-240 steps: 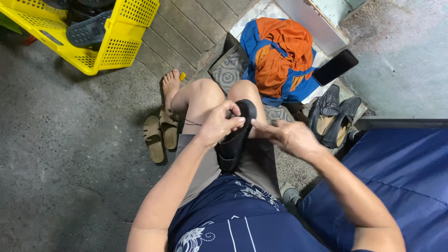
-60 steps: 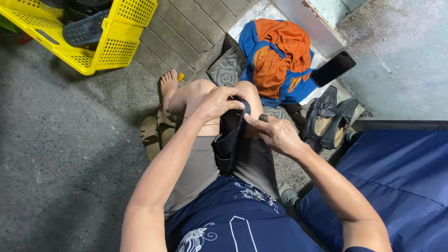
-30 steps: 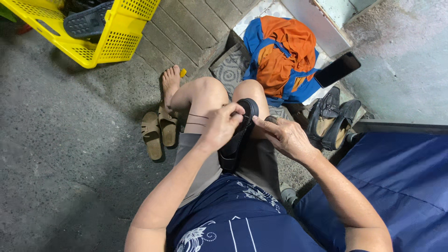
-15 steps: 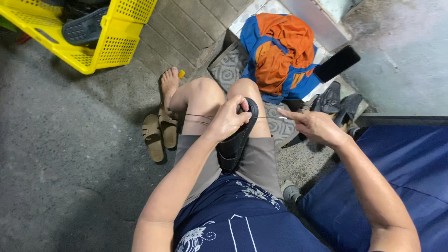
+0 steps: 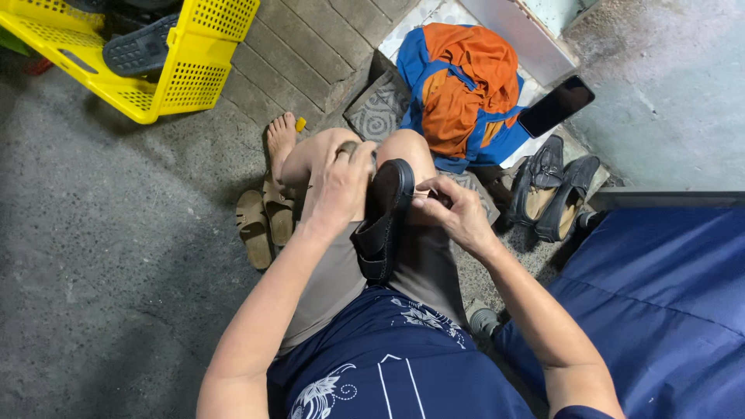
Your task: The person sits on the floor and sews a black shoe using a needle and thread. They repeatedly push the needle through the shoe's sole and pull the thread to stitch it.
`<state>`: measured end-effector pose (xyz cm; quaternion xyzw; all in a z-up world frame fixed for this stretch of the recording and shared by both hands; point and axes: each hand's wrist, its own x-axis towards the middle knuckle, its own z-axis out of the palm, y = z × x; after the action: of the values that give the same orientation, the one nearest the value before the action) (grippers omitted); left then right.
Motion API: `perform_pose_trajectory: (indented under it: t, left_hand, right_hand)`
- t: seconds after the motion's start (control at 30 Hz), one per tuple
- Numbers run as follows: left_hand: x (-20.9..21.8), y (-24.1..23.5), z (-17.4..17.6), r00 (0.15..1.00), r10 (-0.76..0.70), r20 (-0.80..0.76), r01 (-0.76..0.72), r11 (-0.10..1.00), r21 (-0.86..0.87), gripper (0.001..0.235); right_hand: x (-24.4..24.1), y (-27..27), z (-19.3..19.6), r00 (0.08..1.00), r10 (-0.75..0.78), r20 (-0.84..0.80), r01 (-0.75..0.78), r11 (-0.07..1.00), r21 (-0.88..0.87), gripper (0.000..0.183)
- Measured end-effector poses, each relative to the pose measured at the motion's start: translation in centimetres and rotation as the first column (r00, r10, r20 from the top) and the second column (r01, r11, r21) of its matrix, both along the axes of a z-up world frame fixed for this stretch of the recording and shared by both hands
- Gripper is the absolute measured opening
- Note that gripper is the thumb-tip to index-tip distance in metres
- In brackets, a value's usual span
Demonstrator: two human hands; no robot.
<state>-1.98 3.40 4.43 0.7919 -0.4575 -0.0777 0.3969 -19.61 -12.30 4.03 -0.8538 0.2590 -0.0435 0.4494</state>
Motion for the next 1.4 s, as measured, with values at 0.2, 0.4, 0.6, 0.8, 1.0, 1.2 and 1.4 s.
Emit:
perform_pose_trajectory:
  t: [0.2,0.4,0.6,0.8,1.0,1.2,1.4]
  left_hand:
    - [-4.8,1.8,-4.0,0.966,0.097,0.241,-0.095,0.995,-0.020,0.035]
    - [-4.6,1.8,-2.5,0.992,0.014,-0.128,0.001,0.993,0.116,0.025]
    - [-5.2,1.5,-2.9,0.847,0.040,-0.531,-0.060,0.998,-0.020,0.011]
    - [-4.4,1.6,-5.3,0.677,0.026,-0.735,-0.154,0.982,-0.107,0.008]
    - [-5.4,1.1,-2.1,0.497,-0.041,-0.867,-0.208,0.964,-0.165,0.010]
    - [-5.3,-0.4,-1.7,0.593,0.027,-0.805,-0.207,0.971,-0.120,0.006]
    - [-4.7,1.4,0.5,0.869,0.169,-0.465,-0.193,0.981,-0.005,0.006]
  right_hand:
    - [0.5,1.5,2.8,0.972,-0.182,0.148,0.078,0.845,0.529,0.008]
    - [3.1,3.0,2.8,0.941,-0.055,0.335,-0.142,0.832,0.536,0.017]
    - [3.6,1.0,0.1,0.947,-0.255,0.195,0.079,0.773,0.629,0.019]
    - [2.8,2.5,3.5,0.920,-0.232,0.315,-0.063,0.707,0.704,0.012]
    - [1.2,3.3,1.1,0.888,-0.361,0.285,0.044,0.683,0.729,0.023]
    - [2.0,3.9,2.4,0.980,-0.009,0.197,-0.030,0.980,0.198,0.037]
    - [-0.6,-1.5,2.9,0.968,-0.249,0.024,0.132,0.590,0.796,0.012]
